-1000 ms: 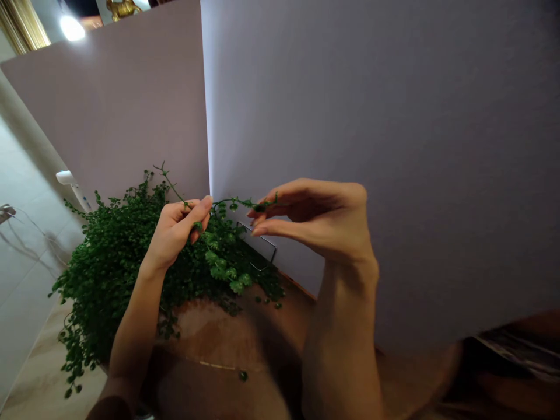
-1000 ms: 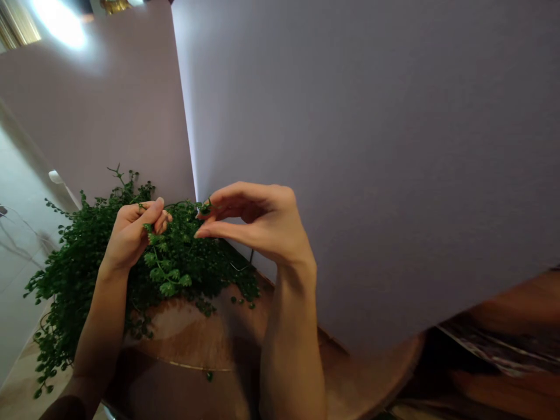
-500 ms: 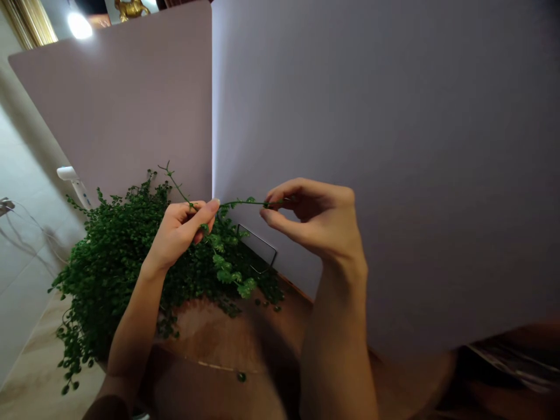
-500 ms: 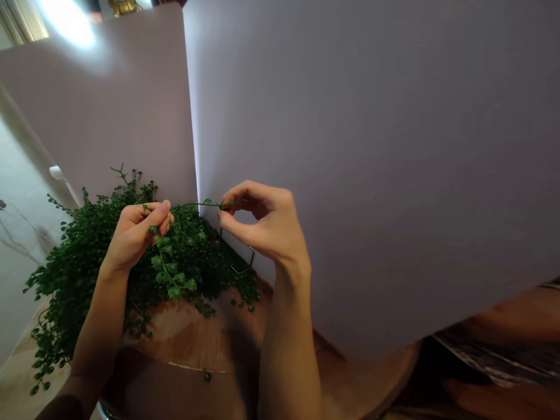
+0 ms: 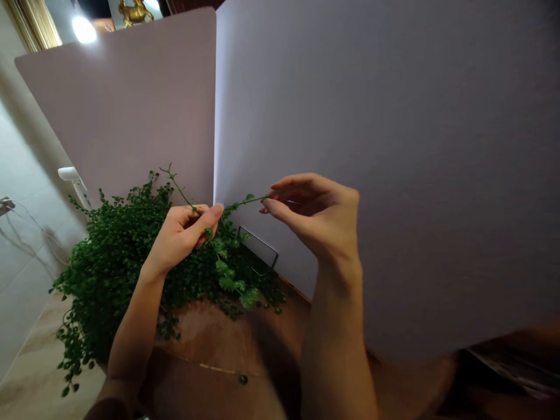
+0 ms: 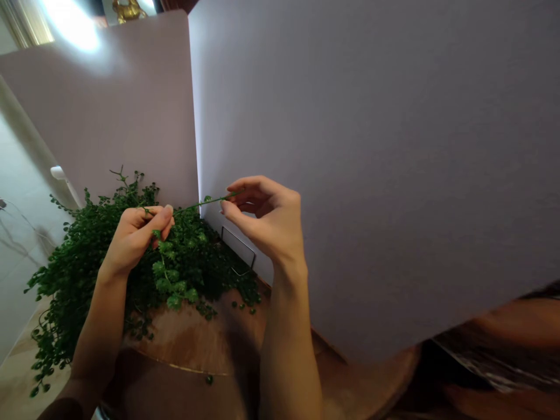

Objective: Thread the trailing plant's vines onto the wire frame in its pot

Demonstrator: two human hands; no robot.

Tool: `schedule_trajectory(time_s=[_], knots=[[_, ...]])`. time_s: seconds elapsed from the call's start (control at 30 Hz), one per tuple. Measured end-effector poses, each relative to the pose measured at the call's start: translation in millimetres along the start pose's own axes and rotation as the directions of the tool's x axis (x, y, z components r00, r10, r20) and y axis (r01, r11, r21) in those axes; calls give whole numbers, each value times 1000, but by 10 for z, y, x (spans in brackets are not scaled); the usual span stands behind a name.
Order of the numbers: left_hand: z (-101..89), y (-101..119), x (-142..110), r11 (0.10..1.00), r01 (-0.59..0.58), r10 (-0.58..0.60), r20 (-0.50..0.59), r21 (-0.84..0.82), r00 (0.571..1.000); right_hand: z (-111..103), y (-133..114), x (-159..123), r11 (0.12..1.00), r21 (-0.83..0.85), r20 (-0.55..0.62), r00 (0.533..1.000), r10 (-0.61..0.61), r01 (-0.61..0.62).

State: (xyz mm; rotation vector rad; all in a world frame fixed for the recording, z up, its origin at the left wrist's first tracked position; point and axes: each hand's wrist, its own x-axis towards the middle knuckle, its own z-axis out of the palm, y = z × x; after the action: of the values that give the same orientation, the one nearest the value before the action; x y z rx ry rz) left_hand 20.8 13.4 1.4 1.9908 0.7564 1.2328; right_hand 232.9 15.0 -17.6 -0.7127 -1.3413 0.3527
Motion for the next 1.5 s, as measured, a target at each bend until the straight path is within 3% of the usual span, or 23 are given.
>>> schedule_trajectory(time_s=[0.17, 0.3, 0.4, 0.5, 0.57, 0.67, 0.77, 0.83, 0.9, 1.03, 1.17, 1.33, 1.5], knots=[[66, 68, -26, 985, -71, 56, 94, 155, 994, 36, 28, 30, 990, -31, -62, 989, 134, -136], [130, 67, -17, 949, -149, 129, 89, 276, 988, 123, 76, 56, 978, -89, -98, 978, 182, -191], [134, 91, -43, 934, -143, 128, 67, 328, 989, 187, 222, 81, 964, -179, -104, 979, 178, -195], [77, 140, -100, 950, -133, 107, 105, 281, 989, 131, 484, 101, 898, -379, -195, 968, 159, -224], [19, 142, -112, 967, -93, 95, 3, 238, 995, 22, 661, 100, 827, -473, -178, 952, 249, -305], [-56, 47, -48, 991, -46, 75, -242, 122, 967, -135, 801, 72, 768, -526, 10, 901, 434, -365], [-88, -91, 53, 996, -30, 9, -258, -78, 966, -170, 764, 46, 722, -603, 107, 863, 493, -337], [-87, -150, 93, 986, -7, -29, -210, -169, 977, -125, 692, 45, 749, -609, 174, 878, 446, -259], [-79, -171, 103, 978, 14, -47, -155, -208, 987, -55, 618, 54, 833, -521, 250, 899, 359, -188], [-64, -161, 90, 959, 45, -75, -96, -279, 993, 84, 491, 71, 980, -131, 323, 928, 185, -150], [-55, -147, 76, 945, 90, -111, -51, -315, 992, 154, 351, 52, 989, 128, 308, 951, 28, -71], [-48, -156, 64, 946, 93, -102, -11, -311, 995, 122, 168, 0, 987, 134, 272, 954, -126, 92], [-42, -152, 65, 945, 98, -104, -2, -311, 995, 65, 97, -18, 990, 77, 294, 946, -133, 115]])
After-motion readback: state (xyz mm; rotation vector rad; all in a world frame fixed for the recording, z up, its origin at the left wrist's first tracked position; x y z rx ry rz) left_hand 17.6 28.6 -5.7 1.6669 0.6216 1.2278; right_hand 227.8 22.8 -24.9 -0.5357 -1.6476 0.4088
